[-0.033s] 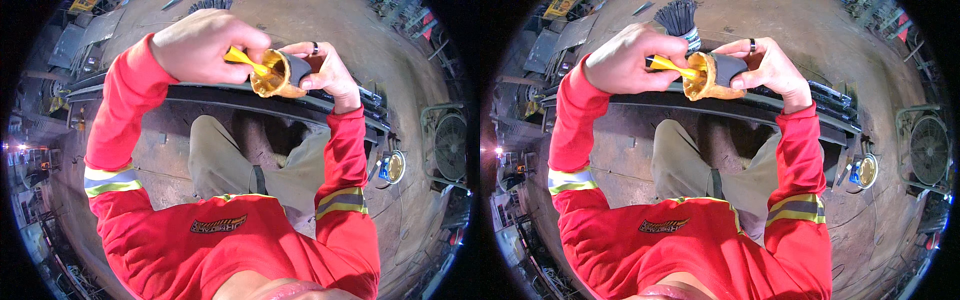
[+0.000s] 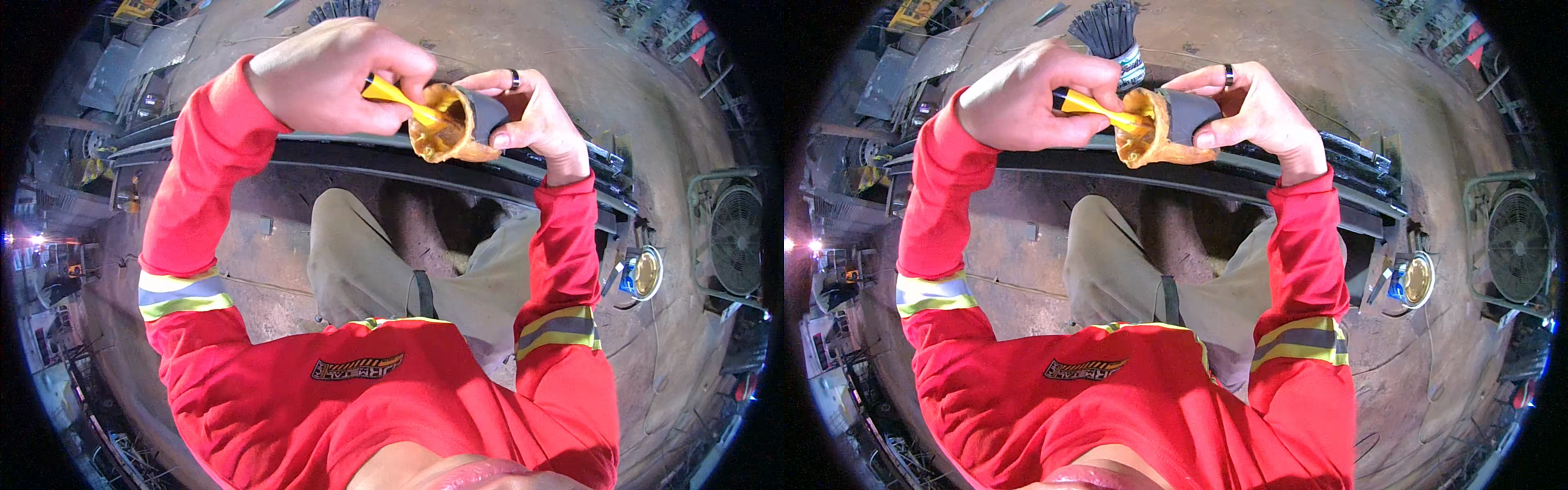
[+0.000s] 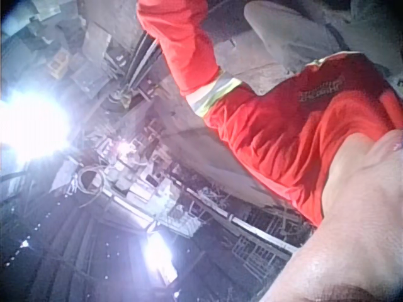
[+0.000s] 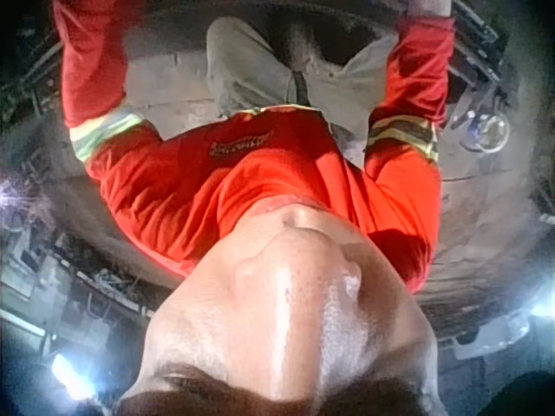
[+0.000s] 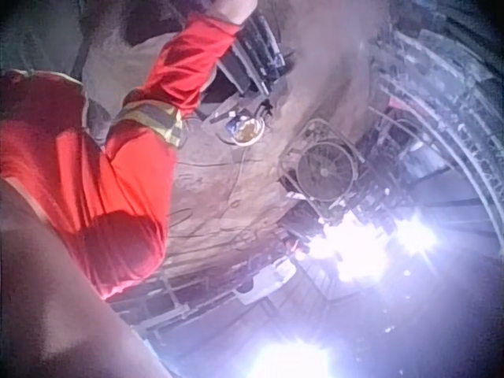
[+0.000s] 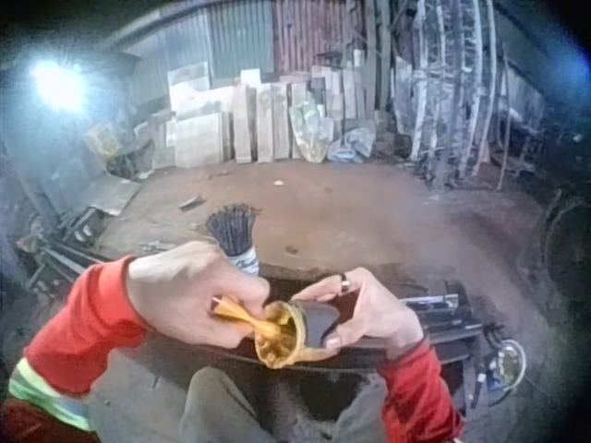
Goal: The person kneels on the floor and uses a yellow paintbrush to apply a yellow substance from a small cup onto a long, dark metal beam. They repeatedly dip the brush into the cup and spread the substance along the beam's surface.
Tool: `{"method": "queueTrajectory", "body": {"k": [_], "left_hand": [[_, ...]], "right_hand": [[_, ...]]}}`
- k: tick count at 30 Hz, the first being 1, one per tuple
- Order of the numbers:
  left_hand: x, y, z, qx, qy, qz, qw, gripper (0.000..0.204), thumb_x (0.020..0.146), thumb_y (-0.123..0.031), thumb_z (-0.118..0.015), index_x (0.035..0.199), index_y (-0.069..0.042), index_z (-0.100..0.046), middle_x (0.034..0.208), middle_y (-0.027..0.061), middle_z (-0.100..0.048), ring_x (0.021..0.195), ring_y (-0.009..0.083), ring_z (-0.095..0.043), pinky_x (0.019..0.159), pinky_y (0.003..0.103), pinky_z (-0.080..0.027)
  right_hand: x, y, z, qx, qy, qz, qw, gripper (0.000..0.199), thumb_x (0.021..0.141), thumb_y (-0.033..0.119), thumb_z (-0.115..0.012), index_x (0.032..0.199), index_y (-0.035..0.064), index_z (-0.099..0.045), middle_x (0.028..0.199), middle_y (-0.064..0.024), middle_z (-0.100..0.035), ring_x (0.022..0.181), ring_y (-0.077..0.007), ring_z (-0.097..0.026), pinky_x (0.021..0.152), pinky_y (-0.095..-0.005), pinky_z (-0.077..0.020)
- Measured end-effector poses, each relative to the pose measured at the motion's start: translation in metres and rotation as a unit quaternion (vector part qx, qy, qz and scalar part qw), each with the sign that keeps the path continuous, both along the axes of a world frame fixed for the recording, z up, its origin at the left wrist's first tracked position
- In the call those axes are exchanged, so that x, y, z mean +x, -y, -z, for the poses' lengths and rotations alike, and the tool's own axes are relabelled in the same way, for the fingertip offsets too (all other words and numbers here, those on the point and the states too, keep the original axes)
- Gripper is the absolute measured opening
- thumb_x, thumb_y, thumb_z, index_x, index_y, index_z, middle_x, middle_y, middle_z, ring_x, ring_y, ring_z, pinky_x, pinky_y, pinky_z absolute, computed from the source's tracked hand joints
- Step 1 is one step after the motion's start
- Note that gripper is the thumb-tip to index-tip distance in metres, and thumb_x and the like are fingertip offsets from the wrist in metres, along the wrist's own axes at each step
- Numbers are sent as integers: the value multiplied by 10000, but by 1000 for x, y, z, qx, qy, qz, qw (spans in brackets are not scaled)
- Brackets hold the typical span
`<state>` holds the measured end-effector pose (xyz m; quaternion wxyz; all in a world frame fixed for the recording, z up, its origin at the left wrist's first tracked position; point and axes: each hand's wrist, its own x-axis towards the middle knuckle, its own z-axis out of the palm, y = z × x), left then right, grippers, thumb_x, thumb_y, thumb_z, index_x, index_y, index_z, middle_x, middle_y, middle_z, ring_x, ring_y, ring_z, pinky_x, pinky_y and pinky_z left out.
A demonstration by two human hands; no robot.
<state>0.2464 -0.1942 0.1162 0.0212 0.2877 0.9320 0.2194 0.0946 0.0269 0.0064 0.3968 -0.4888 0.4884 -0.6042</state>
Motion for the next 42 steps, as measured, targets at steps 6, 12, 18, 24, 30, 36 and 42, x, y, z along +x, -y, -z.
{"method": "queueTrajectory", "body": {"k": [6,12,18,24,30,36,42], "left_hand": [[7,22,21,207,190,-109,953,125,819,-33,-682,900,-11,-590,925,55,-647,825,88,-590,747,255,-461],[26,42,56,334,158,-126,921,213,817,-59,-744,969,9,-612,944,60,-666,868,102,-625,788,243,-487],[40,49,76,443,169,-168,864,196,810,-60,-752,922,-9,-598,919,27,-651,847,60,-583,761,229,-463],[52,52,95,592,162,-191,766,190,817,-113,-701,868,-50,-529,709,2,-546,613,64,-447,551,214,-327],[57,52,87,502,11,-286,816,144,854,-98,-646,933,-28,-548,687,-8,-488,581,59,-403,529,223,-307],[60,48,73,532,-70,-304,787,155,907,-146,-644,961,-3,-622,682,-52,-481,568,23,-374,508,194,-282],[76,57,52,532,-156,-309,773,211,960,-139,-531,1054,47,-563,653,-16,-407,570,65,-341,515,232,-275]], "right_hand": [[-2,-2,2,3,13,6,1000,699,606,200,-874,1220,-15,-618,1063,-84,-697,962,-148,-644,912,-294,-485],[-3,-1,7,-7,30,16,999,706,609,203,-871,1225,-18,-609,1081,-60,-689,985,-126,-627,901,-284,-485],[-5,0,12,5,71,40,997,729,593,221,-888,1223,-16,-606,1079,-53,-685,985,-140,-631,913,-292,-482],[-2,3,9,16,101,43,994,735,618,199,-878,1254,-15,-578,1093,-80,-681,1006,-161,-636,934,-305,-479],[-5,8,17,-7,107,85,991,650,713,121,-807,1285,-32,-539,1118,-97,-672,1008,-163,-637,930,-310,-482],[-2,18,20,1,94,139,986,607,749,116,-788,1280,-44,-541,1121,-103,-667,1011,-163,-626,942,-300,-453],[-8,22,26,35,105,248,962,583,755,132,-806,1255,-47,-564,1070,-72,-666,961,-149,-621,884,-291,-462]]}}
